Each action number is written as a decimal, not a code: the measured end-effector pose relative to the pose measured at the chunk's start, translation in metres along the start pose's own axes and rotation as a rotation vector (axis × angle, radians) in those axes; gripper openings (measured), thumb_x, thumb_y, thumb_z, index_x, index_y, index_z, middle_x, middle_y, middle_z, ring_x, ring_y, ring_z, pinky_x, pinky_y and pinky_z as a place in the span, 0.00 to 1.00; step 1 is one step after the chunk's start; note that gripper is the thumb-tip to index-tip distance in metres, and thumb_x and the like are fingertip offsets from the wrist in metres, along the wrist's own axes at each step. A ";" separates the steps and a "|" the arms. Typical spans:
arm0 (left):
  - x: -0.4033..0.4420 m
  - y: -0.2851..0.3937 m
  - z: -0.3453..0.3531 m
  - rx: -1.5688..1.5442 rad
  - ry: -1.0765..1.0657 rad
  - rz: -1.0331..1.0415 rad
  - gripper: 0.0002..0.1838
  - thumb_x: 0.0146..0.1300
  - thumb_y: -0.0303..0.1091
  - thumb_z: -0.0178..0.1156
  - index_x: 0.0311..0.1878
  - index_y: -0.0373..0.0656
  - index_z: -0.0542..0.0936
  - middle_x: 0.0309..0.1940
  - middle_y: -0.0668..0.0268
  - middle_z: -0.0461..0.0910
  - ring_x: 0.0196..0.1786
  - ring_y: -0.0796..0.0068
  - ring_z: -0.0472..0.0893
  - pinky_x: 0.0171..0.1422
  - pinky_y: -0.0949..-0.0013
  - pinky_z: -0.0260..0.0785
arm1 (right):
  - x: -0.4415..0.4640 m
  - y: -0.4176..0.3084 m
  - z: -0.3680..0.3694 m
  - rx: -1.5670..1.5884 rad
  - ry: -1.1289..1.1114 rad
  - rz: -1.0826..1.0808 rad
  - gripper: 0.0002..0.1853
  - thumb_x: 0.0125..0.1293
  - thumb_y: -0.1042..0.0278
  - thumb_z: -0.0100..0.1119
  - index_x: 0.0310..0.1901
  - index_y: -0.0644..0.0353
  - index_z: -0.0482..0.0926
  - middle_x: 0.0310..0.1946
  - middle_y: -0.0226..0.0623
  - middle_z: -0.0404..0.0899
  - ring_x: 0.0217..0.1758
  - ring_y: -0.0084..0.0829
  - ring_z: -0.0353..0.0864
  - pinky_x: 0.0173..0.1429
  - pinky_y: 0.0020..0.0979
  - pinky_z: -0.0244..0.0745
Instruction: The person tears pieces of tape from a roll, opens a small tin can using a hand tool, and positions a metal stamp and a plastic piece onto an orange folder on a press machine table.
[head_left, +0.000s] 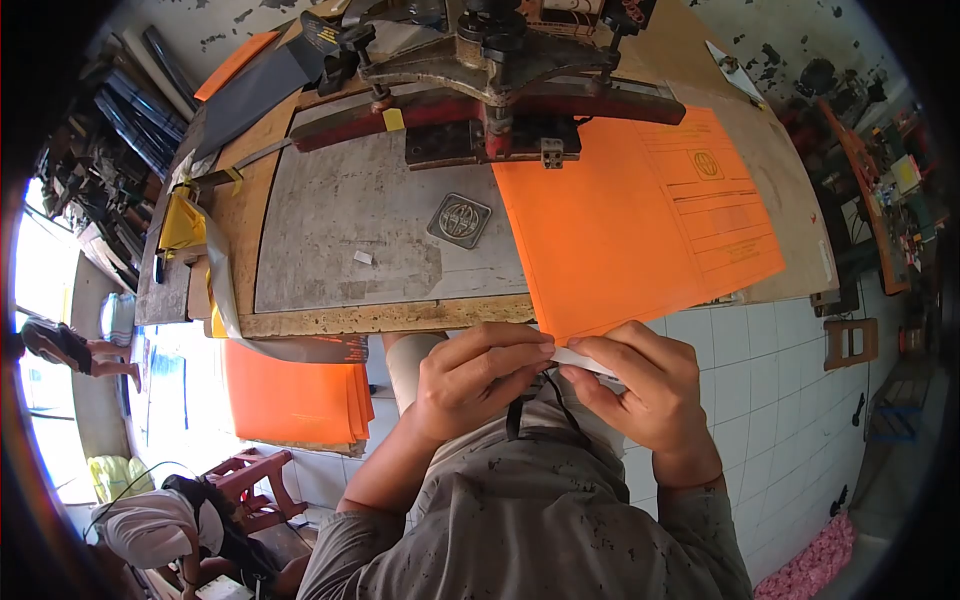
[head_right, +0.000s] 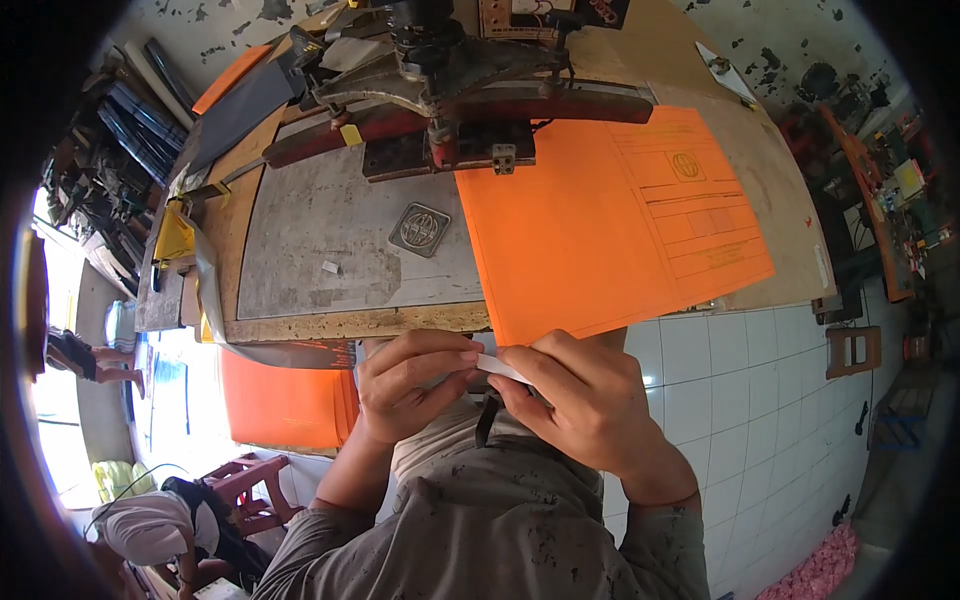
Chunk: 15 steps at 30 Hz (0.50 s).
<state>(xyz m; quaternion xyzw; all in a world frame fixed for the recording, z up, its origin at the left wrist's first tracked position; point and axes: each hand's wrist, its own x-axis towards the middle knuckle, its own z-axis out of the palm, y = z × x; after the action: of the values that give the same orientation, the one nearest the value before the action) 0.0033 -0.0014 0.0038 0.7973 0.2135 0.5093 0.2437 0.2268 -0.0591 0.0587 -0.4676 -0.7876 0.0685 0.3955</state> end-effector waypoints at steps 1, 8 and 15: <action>0.001 0.001 0.000 -0.003 -0.002 0.001 0.19 0.56 0.16 0.79 0.52 0.40 0.90 0.50 0.59 0.91 0.49 0.65 0.93 0.49 0.65 0.89 | 0.000 0.000 0.000 0.000 -0.002 0.004 0.15 0.60 0.71 0.84 0.48 0.61 0.90 0.38 0.31 0.86 0.33 0.30 0.87 0.35 0.33 0.82; 0.000 0.000 0.000 -0.048 -0.015 -0.016 0.17 0.56 0.16 0.79 0.49 0.40 0.92 0.50 0.60 0.91 0.51 0.65 0.93 0.50 0.65 0.89 | -0.002 -0.001 -0.002 -0.010 -0.033 0.024 0.17 0.61 0.71 0.83 0.50 0.60 0.89 0.38 0.31 0.87 0.33 0.30 0.88 0.35 0.33 0.82; -0.015 -0.011 0.012 -0.466 0.109 -0.273 0.13 0.64 0.16 0.77 0.51 0.34 0.91 0.52 0.55 0.90 0.52 0.67 0.93 0.54 0.68 0.90 | -0.008 -0.004 0.000 0.042 -0.027 -0.003 0.19 0.65 0.70 0.82 0.56 0.59 0.88 0.39 0.32 0.88 0.33 0.28 0.88 0.34 0.33 0.81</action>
<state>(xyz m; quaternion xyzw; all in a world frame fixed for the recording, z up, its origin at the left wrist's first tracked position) 0.0074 -0.0033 -0.0181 0.6548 0.2088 0.5494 0.4752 0.2262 -0.0680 0.0560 -0.4571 -0.7920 0.0908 0.3944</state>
